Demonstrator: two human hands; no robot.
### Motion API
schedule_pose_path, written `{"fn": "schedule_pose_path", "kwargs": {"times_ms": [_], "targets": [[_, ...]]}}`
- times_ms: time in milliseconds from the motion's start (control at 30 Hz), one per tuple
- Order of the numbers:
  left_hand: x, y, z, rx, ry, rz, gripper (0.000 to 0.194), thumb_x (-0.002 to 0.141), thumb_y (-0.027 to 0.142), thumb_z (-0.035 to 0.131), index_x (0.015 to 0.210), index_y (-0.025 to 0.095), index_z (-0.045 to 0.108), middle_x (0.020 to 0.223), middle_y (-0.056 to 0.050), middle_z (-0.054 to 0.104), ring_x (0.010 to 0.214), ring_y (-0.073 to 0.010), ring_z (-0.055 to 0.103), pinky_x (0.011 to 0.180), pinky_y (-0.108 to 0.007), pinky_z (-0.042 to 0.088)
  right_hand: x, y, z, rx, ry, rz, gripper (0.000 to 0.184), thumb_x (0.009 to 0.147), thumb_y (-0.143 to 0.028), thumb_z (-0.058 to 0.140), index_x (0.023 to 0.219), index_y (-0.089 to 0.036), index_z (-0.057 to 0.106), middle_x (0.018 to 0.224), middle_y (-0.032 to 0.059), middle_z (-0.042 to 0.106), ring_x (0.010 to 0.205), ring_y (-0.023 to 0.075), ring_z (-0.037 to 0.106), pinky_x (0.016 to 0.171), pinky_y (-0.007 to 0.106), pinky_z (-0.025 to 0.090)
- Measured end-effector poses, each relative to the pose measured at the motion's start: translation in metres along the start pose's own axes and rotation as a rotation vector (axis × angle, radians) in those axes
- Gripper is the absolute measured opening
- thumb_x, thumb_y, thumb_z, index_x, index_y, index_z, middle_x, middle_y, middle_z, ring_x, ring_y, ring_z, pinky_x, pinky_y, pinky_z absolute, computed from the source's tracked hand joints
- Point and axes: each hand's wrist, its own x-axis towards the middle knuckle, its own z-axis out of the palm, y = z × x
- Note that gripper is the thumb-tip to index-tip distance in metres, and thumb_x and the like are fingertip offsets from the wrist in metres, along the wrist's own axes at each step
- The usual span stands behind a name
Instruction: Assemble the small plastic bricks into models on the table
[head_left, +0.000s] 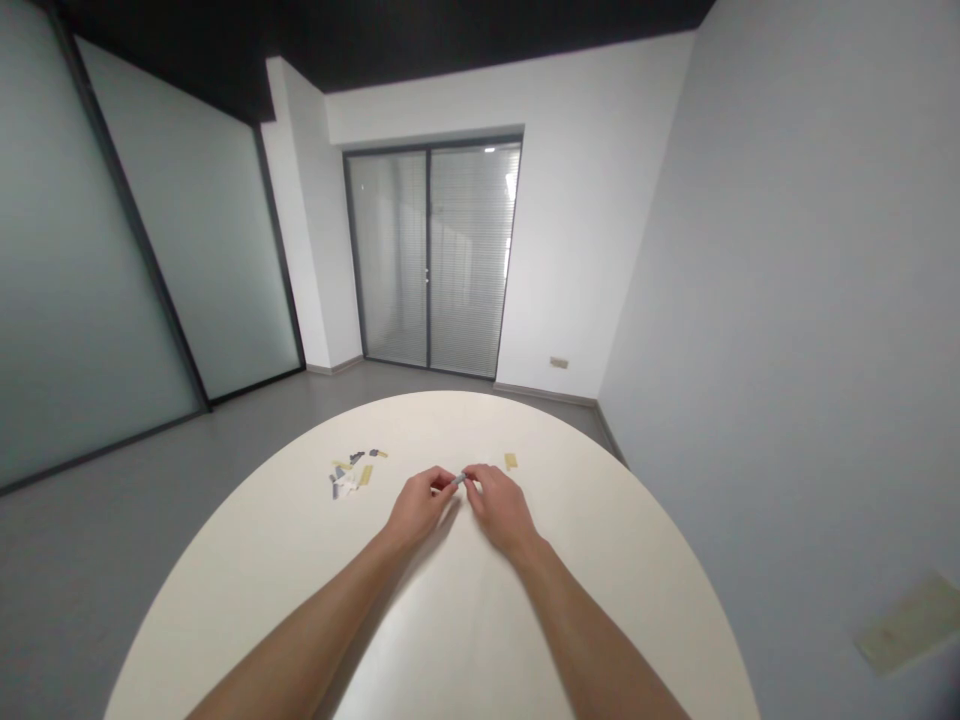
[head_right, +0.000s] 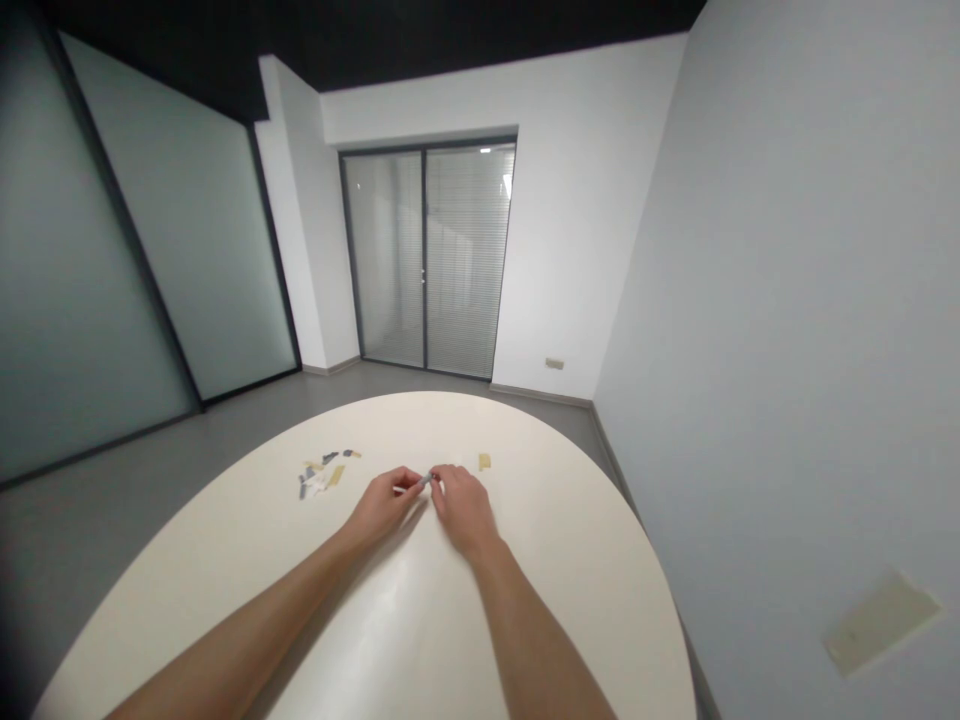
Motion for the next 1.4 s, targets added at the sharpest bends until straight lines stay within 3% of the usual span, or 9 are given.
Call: {"fn": "schedule_pose_path", "kwargs": {"times_ms": [400, 900, 1400], "targets": [[-0.003, 0.005, -0.003, 0.095, -0.014, 0.021, 0.023, 0.083, 0.029, 0.055, 0.094, 0.02, 0.073, 0.092, -0.005, 0.076, 0.085, -0.0193, 0.067, 0.08, -0.03, 0.05, 0.0, 0.001, 0.002, 0.01, 0.01, -0.003, 0.02, 0.097, -0.026, 0.048, 0.11, -0.021, 0.062, 0.107, 0.0064, 0.068, 0.101, 0.0191, 0.061, 0.09, 0.032, 0.047], [-0.002, 0.006, -0.003, 0.062, 0.012, 0.038, 0.025, 0.085, 0.034, 0.055, 0.096, 0.02, 0.073, 0.097, -0.006, 0.076, 0.091, -0.0211, 0.068, 0.086, -0.033, 0.051, -0.001, 0.001, 0.001, -0.026, -0.023, 0.012, 0.009, 0.089, -0.023, 0.057, 0.098, -0.023, 0.06, 0.098, 0.0027, 0.066, 0.094, 0.0181, 0.059, 0.083, 0.029, 0.044], [-0.007, 0.016, -0.004, 0.043, -0.032, 0.066, 0.029, 0.087, 0.039, 0.055, 0.103, 0.021, 0.071, 0.104, -0.006, 0.074, 0.098, -0.0215, 0.067, 0.092, -0.034, 0.049, -0.001, 0.0, 0.0, 0.016, -0.016, -0.041, 0.015, 0.086, -0.018, 0.058, 0.1, -0.022, 0.061, 0.101, 0.0033, 0.066, 0.098, 0.018, 0.059, 0.088, 0.029, 0.045]]}}
